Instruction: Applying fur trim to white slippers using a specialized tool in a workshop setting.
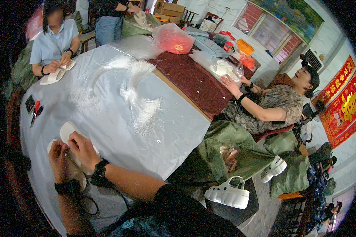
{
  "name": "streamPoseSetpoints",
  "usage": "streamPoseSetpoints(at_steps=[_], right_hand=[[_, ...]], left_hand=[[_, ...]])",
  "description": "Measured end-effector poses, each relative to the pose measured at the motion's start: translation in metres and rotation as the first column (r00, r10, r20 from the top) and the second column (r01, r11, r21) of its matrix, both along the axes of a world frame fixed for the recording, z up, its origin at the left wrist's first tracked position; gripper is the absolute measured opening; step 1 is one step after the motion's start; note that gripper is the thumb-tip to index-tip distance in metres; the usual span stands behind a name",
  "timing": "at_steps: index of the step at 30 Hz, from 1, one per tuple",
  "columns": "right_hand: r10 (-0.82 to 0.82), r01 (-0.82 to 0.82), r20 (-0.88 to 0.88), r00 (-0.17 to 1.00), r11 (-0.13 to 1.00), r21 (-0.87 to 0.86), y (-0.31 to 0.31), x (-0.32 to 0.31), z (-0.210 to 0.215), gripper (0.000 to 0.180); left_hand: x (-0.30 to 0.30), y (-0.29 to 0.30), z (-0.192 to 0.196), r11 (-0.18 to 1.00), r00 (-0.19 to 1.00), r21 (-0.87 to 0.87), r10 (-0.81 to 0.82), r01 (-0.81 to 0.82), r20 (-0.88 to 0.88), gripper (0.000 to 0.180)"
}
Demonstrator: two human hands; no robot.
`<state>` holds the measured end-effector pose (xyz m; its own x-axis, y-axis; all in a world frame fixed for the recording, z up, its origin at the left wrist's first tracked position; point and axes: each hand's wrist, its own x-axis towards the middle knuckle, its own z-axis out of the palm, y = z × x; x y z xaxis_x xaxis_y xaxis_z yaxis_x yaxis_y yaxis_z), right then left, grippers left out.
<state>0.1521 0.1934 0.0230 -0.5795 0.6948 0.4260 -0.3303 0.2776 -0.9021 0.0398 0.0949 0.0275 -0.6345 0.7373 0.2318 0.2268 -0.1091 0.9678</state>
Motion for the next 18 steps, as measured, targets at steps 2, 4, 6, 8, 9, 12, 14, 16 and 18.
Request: streamPoseSetpoints(at_steps=[2, 4, 6, 8, 9, 12, 14, 16, 18], right_hand=[[0.022, -0.021, 0.03, 0.999, 0.999, -0.034, 0.002, 0.0, 0.002, 0.012], [0.005, -0.003, 0.057, 0.998, 1.0, -0.029, 0.002, 0.004, 0.007, 0.012], [-0.011, 0.012, 0.077, 0.997, 1.0, -0.015, -0.001, 0.007, 0.014, 0.012], [-0.031, 0.04, 0.134, 0.99, 0.997, -0.062, -0.006, 0.008, 0.017, 0.014], [-0.044, 0.048, 0.119, 0.992, 0.998, -0.037, -0.006, 0.006, 0.011, 0.014], [-0.071, 0.07, 0.02, 0.997, 0.996, 0.053, -0.006, -0.004, -0.003, 0.013], [-0.019, 0.02, 0.039, 0.999, 1.0, -0.021, -0.01, 0.004, 0.006, 0.014], [-0.015, 0.016, 0.041, 0.999, 1.0, -0.022, -0.01, 0.003, 0.004, 0.014], [-0.002, 0.006, 0.08, 0.997, 0.999, -0.051, -0.006, 0.002, 0.004, 0.014]], left_hand=[[-0.004, 0.002, -0.003, 1.0, 1.0, -0.001, -0.003, 0.003, -0.027, 0.002], [-0.002, 0.005, -0.003, 1.0, 1.0, 0.009, 0.01, -0.01, -0.01, 0.002], [-0.006, 0.004, -0.005, 0.999, 1.0, 0.028, 0.026, -0.026, 0.0, 0.003], [-0.015, 0.001, -0.011, 1.0, 0.999, 0.006, -0.018, 0.019, -0.042, 0.004], [-0.013, 0.001, -0.009, 0.999, 0.998, 0.032, -0.027, 0.028, -0.056, 0.004], [-0.011, -0.002, -0.006, 1.0, 0.996, 0.017, -0.009, 0.011, -0.088, 0.005], [-0.006, -0.003, -0.003, 0.999, 0.998, 0.014, -0.029, 0.029, -0.047, 0.005], [-0.002, -0.001, -0.004, 0.999, 0.999, 0.04, -0.029, 0.03, -0.03, 0.005], [0.004, -0.001, 0.003, 0.999, 1.0, 0.037, -0.026, 0.026, -0.018, 0.006]])
